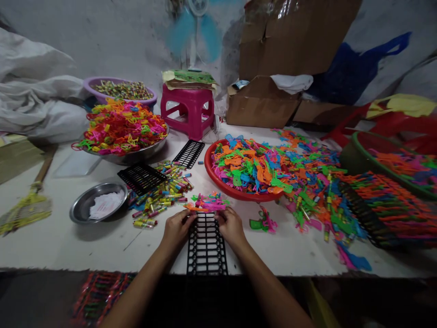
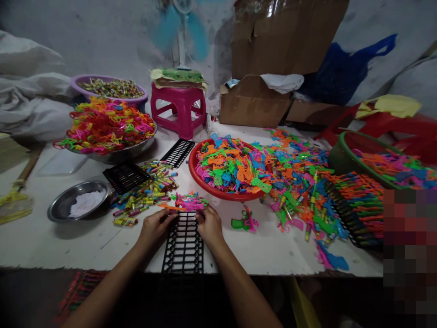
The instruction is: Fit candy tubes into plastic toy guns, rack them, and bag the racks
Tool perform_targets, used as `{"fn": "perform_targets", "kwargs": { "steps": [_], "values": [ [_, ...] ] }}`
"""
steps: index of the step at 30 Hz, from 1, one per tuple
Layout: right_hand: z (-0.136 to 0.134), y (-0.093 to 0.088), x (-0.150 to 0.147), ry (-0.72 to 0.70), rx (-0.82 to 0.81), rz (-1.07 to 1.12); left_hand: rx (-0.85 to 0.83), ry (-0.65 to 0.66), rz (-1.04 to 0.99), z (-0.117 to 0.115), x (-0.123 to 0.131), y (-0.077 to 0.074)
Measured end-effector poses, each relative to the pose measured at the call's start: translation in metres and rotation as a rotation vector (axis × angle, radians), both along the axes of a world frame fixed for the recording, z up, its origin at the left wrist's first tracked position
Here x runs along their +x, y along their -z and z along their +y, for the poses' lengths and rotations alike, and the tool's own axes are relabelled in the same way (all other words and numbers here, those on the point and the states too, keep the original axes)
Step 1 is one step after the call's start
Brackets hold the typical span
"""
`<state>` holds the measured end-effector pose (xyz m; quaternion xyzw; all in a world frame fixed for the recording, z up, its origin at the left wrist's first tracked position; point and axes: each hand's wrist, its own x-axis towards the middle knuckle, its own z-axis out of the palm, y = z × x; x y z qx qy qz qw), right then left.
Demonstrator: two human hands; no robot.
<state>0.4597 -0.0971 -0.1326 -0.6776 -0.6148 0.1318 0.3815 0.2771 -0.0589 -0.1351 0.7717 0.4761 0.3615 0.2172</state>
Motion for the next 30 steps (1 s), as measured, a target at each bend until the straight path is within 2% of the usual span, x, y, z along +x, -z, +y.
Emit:
{"fn": "perform_targets", "kwargs": {
  "steps": [8,13,15,18,21,23,25,28,30],
  "values": [
    [0.003,-0.003,-0.002,0.02,-0.015,-0.033,0.083,0.013,0.179,0.003,0.0,-0.003],
    [-0.001,-0.006,0.001,0.021,0.018,-0.045,0.127,-0.051,0.233,-0.002,0.008,-0.004],
    [-0.011,-0.015,0.001,0.044,0.055,-0.035,0.144,-0.092,0.236,-0.005,0.01,-0.002],
    [-0.029,-0.042,-0.004,0.1,0.266,-0.069,0.16,-0.137,0.243,-0.009,0.012,0.001],
    [-0.029,-0.075,-0.015,-0.032,0.432,-0.289,0.164,-0.15,0.261,-0.011,0.015,0.002],
    [-0.014,-0.091,-0.022,-0.175,0.409,-0.449,0.166,-0.14,0.278,-0.011,0.017,0.001],
    [0.005,-0.098,-0.028,-0.256,0.36,-0.528,0.165,-0.129,0.297,-0.011,0.02,-0.001],
    [0.028,-0.099,-0.031,-0.288,0.284,-0.552,0.155,-0.118,0.324,-0.01,0.021,-0.004],
    [0.033,-0.099,-0.031,-0.301,0.255,-0.563,0.147,-0.11,0.336,-0.009,0.021,-0.005]
  ]
}}
